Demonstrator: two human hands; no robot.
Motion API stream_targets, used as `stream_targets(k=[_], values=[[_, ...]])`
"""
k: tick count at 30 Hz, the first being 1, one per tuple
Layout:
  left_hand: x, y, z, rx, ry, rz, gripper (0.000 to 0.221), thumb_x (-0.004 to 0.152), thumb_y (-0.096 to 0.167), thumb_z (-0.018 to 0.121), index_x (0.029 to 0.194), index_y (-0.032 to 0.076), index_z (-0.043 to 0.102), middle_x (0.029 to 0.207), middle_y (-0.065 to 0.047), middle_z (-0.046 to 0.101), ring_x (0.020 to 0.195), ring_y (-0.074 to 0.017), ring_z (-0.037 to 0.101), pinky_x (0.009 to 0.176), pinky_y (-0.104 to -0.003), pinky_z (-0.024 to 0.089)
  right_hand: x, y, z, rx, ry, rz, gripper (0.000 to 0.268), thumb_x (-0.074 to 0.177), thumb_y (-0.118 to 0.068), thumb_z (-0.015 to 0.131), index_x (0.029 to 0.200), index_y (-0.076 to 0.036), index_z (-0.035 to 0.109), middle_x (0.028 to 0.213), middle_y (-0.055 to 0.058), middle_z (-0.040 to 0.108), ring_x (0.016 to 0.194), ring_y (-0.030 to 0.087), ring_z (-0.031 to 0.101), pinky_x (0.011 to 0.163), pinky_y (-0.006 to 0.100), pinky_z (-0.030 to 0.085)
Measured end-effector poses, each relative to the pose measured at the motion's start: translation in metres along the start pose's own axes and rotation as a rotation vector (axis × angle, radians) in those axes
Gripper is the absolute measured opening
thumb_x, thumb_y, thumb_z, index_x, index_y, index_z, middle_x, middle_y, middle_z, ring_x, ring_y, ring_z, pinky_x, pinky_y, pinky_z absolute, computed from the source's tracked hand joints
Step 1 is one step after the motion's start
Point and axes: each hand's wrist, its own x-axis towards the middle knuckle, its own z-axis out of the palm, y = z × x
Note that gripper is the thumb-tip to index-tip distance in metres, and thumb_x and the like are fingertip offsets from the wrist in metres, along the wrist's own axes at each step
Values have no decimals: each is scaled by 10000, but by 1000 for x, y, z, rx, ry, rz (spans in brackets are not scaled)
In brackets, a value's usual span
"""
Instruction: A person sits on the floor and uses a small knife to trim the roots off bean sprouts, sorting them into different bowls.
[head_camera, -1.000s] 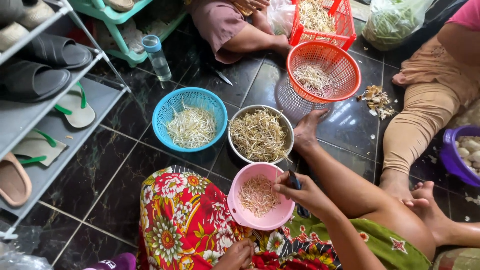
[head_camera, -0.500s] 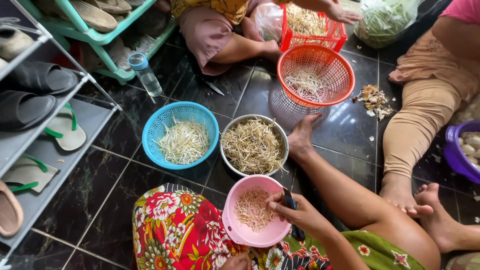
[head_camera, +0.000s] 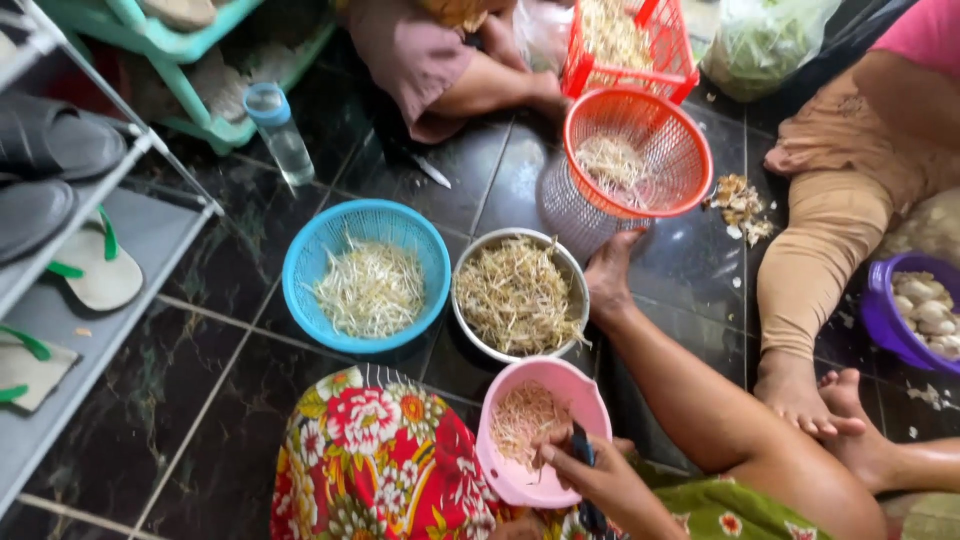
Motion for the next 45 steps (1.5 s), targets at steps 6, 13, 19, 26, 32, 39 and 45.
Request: stream_targets(k=[6, 13, 19, 26, 32, 39, 45], values=[[-9, -17, -2, -145, -65, 47, 274, 1058, 303, 479, 895, 126, 610, 883, 4, 579, 811, -78, 525, 784, -189, 402, -18, -11, 22, -92, -94, 125, 205, 918, -112, 756, 1065, 27, 785, 798, 96, 707, 624, 128, 553, 559, 245, 431], [-38, 55, 13, -150, 60, -5, 135, 1045, 164, 522, 918, 152, 567, 744, 41, 486, 601, -50, 415, 577, -201, 263, -25, 9, 2, -26, -284, 78, 140, 929, -66, 750, 1014, 44, 729, 863, 116, 731, 747, 155, 640, 685, 275, 518], [-51, 88, 4, -306, 75, -191, 263, 1101, 224, 425, 915, 119, 579, 704, 12, 536, 508, -35, 377, 498, -193, 243, -17, 26, -25, 16, -264, 8, 113, 895, -33, 795, 964, 36, 738, 766, 118, 719, 634, 156, 619, 587, 274, 509], [-57, 178, 12, -232, 104, -152, 283, 1099, 218, 436, 887, 97, 580, 544, 60, 452, 411, -48, 299, 375, -195, 257, -26, 25, -40, 89, -94, -60, 145, 880, -81, 770, 993, 10, 766, 781, 111, 750, 596, 132, 587, 511, 244, 415], [-56, 185, 13, -300, 40, -151, 194, 1031, 122, 426, 917, 88, 579, 569, 72, 412, 452, -33, 255, 437, -211, 172, -28, 15, -40, 179, -92, -15, 155, 930, -113, 728, 999, 25, 736, 713, 84, 669, 508, 84, 460, 444, 212, 286], [-54, 203, 1, -154, -67, 125, 293, 1034, 131, 306, 1067, 22, 576, 458, 73, 376, 385, -52, 273, 426, -194, 250, -33, 10, -18, 269, -17, -124, 147, 938, -20, 699, 1067, 47, 677, 642, 105, 509, 489, 147, 505, 401, 181, 355], [-61, 231, 8, -205, -73, 147, 233, 944, 115, 331, 1025, 43, 537, 476, 27, 331, 417, -54, 242, 436, -203, 215, -41, -20, 5, 252, -67, -186, 152, 943, -17, 680, 1070, 64, 667, 785, 151, 589, 519, 102, 422, 417, 183, 349]])
